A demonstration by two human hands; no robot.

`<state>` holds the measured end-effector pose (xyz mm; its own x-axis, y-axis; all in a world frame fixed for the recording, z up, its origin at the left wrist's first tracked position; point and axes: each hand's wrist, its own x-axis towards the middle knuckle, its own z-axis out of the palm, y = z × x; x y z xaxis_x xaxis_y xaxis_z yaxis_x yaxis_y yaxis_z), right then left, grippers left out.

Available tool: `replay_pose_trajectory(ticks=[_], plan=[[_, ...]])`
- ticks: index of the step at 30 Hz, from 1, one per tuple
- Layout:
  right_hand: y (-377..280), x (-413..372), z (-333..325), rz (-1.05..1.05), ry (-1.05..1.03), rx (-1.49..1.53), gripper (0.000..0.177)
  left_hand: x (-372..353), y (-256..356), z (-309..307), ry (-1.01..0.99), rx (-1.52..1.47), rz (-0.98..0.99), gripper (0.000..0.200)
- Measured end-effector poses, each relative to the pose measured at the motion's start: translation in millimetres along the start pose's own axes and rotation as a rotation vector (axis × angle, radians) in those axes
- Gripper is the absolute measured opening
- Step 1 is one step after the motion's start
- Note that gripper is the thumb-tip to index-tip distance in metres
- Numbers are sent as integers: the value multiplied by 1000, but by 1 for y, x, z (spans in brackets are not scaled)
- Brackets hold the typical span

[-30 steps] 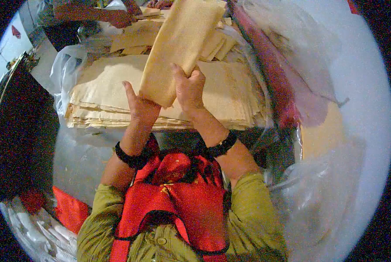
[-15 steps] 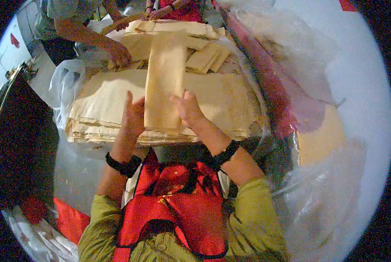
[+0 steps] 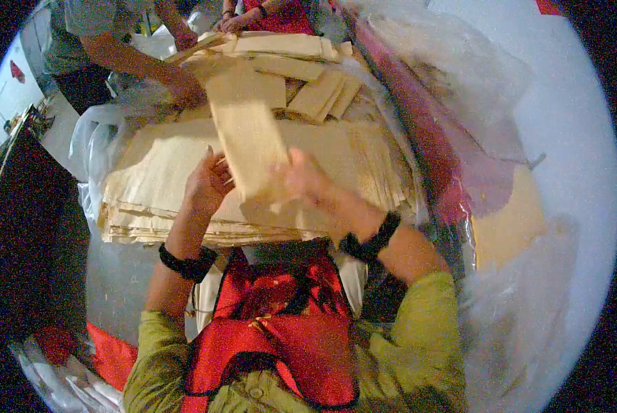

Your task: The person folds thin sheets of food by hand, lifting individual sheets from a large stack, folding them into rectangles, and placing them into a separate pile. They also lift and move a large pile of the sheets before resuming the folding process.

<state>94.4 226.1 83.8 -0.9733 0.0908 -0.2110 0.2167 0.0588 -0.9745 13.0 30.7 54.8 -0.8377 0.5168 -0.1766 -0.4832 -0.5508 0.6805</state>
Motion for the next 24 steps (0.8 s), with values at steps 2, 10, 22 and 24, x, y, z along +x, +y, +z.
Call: replay_pose_trajectory(ticks=[2,10,22,24], plan=[[-19,47,-29,-203,120,-206,31,-13,11,8,-3,22,15,40],[-15,61,-86,-136,258,-553,33,-66,13,-40,100,964,555,25],[20,-97,-142,205,328,-56,29,-47,-130,61,-624,1675,1012,36],[27,-107,-148,188,327,-19,30,-44,-135,70,-654,1693,1053,34]])
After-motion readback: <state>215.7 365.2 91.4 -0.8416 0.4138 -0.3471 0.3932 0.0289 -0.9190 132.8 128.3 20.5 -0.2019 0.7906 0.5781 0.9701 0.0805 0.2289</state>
